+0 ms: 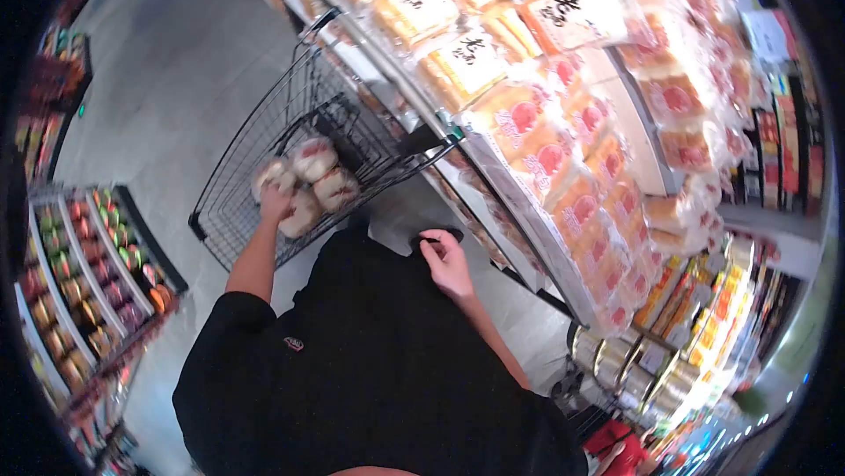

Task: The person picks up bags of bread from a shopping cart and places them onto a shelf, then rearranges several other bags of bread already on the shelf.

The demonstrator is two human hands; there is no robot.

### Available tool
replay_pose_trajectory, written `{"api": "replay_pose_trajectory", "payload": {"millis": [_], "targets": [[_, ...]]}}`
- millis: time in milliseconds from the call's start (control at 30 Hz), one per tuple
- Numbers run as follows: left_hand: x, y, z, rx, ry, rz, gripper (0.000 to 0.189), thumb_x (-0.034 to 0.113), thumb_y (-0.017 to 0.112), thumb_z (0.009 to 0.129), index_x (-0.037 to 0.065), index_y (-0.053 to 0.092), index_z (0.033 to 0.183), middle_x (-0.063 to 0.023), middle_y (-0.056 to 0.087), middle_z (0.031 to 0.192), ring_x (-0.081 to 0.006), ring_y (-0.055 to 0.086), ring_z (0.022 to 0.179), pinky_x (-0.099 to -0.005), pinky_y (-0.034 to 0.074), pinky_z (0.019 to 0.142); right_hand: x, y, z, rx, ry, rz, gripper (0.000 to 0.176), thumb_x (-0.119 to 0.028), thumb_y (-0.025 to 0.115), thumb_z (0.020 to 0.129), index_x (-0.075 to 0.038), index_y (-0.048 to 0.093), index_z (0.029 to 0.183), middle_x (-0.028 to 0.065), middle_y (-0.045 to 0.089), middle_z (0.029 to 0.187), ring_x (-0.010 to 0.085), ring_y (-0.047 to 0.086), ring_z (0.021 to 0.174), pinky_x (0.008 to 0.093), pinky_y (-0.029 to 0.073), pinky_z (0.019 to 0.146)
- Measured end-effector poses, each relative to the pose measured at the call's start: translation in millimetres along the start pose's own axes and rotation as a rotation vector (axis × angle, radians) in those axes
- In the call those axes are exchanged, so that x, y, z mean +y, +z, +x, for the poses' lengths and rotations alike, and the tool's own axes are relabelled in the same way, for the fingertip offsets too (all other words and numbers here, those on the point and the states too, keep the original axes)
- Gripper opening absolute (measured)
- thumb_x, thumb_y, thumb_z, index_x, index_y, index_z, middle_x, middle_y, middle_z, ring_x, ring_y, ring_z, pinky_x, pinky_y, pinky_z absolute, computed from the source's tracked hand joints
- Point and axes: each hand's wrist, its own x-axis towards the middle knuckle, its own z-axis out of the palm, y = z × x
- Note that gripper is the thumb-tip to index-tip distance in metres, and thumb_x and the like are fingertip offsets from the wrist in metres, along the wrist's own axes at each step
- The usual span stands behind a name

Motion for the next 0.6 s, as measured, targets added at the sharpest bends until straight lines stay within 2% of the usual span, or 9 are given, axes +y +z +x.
{"api": "replay_pose_trajectory", "payload": {"millis": [33, 67, 133, 200, 267, 333, 400, 500, 600], "targets": [[-39, 21, 17, -0.106, 0.097, 0.119, 0.051, 0.046, 0.059, 0.087, 0.002, 0.068, 0.113, -0.0276, 0.057, 0.127, -0.0424, 0.046, 0.126, -0.0431, 0.036, 0.109, 3, 1, -1, -0.003, 0.027, -0.029, 0.021, -0.012, 0.06, 0.097, -0.005, 0.06, 0.116, 0.0028, 0.064, 0.094, 0.0095, 0.061, 0.09, 0.0236, 0.047, 0.079], [-68, 46, 34, -0.207, 0.197, 0.243, 0.052, 0.046, 0.058, 0.088, 0.004, 0.067, 0.116, -0.0268, 0.057, 0.127, -0.0427, 0.044, 0.129, -0.0419, 0.032, 0.112, -1, 5, -3, 0.019, 0.021, -0.046, 0.021, -0.012, 0.06, 0.097, -0.005, 0.06, 0.117, 0.0024, 0.064, 0.093, 0.0088, 0.06, 0.088, 0.0233, 0.047, 0.077], [-53, 20, 30, -0.318, 0.225, 0.213, 0.051, 0.046, 0.057, 0.089, 0.008, 0.065, 0.122, -0.0255, 0.058, 0.128, -0.0413, 0.043, 0.13, -0.0405, 0.027, 0.115, -10, 12, -9, 0.071, 0.013, -0.081, 0.022, -0.013, 0.061, 0.097, -0.006, 0.06, 0.117, 0.0015, 0.063, 0.091, 0.0074, 0.058, 0.085, 0.0227, 0.046, 0.075], [-50, 16, 32, -0.336, 0.122, 0.157, 0.05, 0.045, 0.057, 0.088, 0.011, 0.063, 0.124, -0.024, 0.056, 0.131, -0.0405, 0.043, 0.13, -0.0407, 0.03, 0.114, -5, 15, -14, 0.116, 0.022, -0.07, 0.021, -0.013, 0.061, 0.096, -0.007, 0.06, 0.116, -0.0001, 0.061, 0.087, 0.0056, 0.055, 0.078, 0.0221, 0.044, 0.069], [-59, 26, 39, -0.347, 0.075, 0.033, 0.052, 0.041, 0.059, 0.087, 0.005, 0.061, 0.125, -0.0255, 0.053, 0.135, -0.0403, 0.044, 0.13, -0.0412, 0.033, 0.113, -1, 17, -18, 0.148, 0.016, -0.086, 0.02, -0.015, 0.061, 0.096, -0.007, 0.06, 0.115, -0.0031, 0.056, 0.078, 0.0031, 0.048, 0.069, 0.0215, 0.039, 0.059], [-80, 47, 50, -0.245, 0.089, 0.032, 0.054, 0.036, 0.062, 0.086, -0.002, 0.059, 0.123, -0.0267, 0.053, 0.133, -0.0407, 0.048, 0.126, -0.0429, 0.04, 0.107, 2, 19, -19, 0.153, 0.008, -0.076, 0.02, -0.017, 0.061, 0.096, -0.008, 0.06, 0.114, -0.0038, 0.056, 0.075, 0.0028, 0.048, 0.068, 0.0214, 0.038, 0.058], [-59, 31, 45, -0.197, 0.067, 0.124, 0.053, 0.033, 0.066, 0.084, -0.006, 0.061, 0.119, -0.0282, 0.059, 0.123, -0.0396, 0.056, 0.117, -0.0436, 0.045, 0.1, 12, 22, -20, 0.138, -0.005, -0.096, 0.023, -0.02, 0.062, 0.096, -0.007, 0.059, 0.115, -0.0024, 0.057, 0.077, 0.0034, 0.047, 0.063, 0.0219, 0.037, 0.054], [-44, 11, 43, -0.217, -0.074, 0.239, 0.047, 0.028, 0.067, 0.083, -0.007, 0.063, 0.115, -0.0259, 0.061, 0.118, -0.039, 0.062, 0.109, -0.045, 0.051, 0.091, 17, 26, -21, 0.127, 0.022, -0.097, 0.028, -0.023, 0.063, 0.094, -0.001, 0.061, 0.111, 0.0088, 0.06, 0.099, 0.0141, 0.059, 0.078, 0.0293, 0.05, 0.069], [-16, -16, 38, -0.226, -0.164, 0.245, 0.036, 0.022, 0.068, 0.082, -0.003, 0.067, 0.108, -0.0232, 0.064, 0.111, -0.0382, 0.065, 0.101, -0.0459, 0.054, 0.083, 11, 24, -22, 0.142, 0.036, -0.15, 0.031, -0.026, 0.063, 0.094, -0.001, 0.061, 0.112, 0.0097, 0.061, 0.096, 0.0148, 0.059, 0.078, 0.0301, 0.05, 0.07]]}}
